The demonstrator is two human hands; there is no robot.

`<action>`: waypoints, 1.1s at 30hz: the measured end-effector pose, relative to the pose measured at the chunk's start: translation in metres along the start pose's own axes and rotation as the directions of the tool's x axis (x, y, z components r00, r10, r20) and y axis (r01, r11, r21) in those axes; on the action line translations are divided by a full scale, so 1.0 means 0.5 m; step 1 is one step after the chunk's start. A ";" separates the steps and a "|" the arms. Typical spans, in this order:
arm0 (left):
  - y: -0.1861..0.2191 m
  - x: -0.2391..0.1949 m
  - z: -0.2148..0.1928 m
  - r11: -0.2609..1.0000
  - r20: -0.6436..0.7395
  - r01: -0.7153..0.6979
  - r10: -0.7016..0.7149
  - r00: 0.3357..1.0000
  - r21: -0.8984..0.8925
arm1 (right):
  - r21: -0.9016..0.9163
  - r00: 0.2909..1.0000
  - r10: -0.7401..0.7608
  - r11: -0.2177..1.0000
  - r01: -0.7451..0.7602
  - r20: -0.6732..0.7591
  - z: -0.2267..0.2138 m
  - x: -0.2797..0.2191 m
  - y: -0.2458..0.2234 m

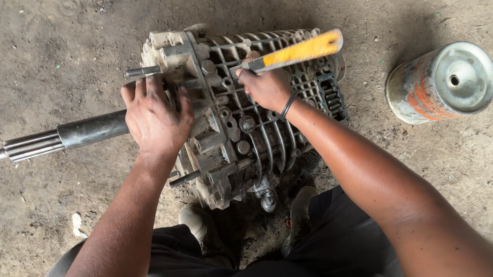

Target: The person scrubs a dirty engine block with a wire brush and then uses a hammer to tap on the bolts and surface. The person repositions the engine block to access different areas.

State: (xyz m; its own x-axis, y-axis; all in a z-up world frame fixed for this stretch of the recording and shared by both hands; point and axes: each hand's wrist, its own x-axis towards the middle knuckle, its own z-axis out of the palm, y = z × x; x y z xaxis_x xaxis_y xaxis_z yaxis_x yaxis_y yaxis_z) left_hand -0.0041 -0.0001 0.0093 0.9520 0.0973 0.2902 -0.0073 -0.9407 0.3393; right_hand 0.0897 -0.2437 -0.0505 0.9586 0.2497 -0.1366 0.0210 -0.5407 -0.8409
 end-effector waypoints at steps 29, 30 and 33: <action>0.010 0.002 -0.012 0.999 0.010 0.030 -0.029 1.000 -0.041 | -0.186 0.974 -0.052 0.983 0.011 -0.220 0.008 0.047 -0.022; 0.012 0.004 -0.012 0.998 0.012 0.036 -0.035 0.999 -0.043 | -0.097 0.970 -0.075 0.994 0.053 -0.231 0.011 0.051 -0.019; 0.011 0.004 -0.011 0.999 -0.007 0.022 -0.023 1.000 -0.033 | -0.035 0.983 -0.038 0.999 0.033 -0.181 0.033 0.051 -0.019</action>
State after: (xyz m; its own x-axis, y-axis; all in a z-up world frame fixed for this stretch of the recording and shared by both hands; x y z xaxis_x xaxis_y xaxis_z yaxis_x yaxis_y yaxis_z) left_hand -0.0040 -0.0031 0.0168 0.9498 0.1208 0.2885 0.0040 -0.9270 0.3750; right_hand 0.1093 -0.2188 -0.0544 0.9927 0.1207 -0.0071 0.0622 -0.5605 -0.8258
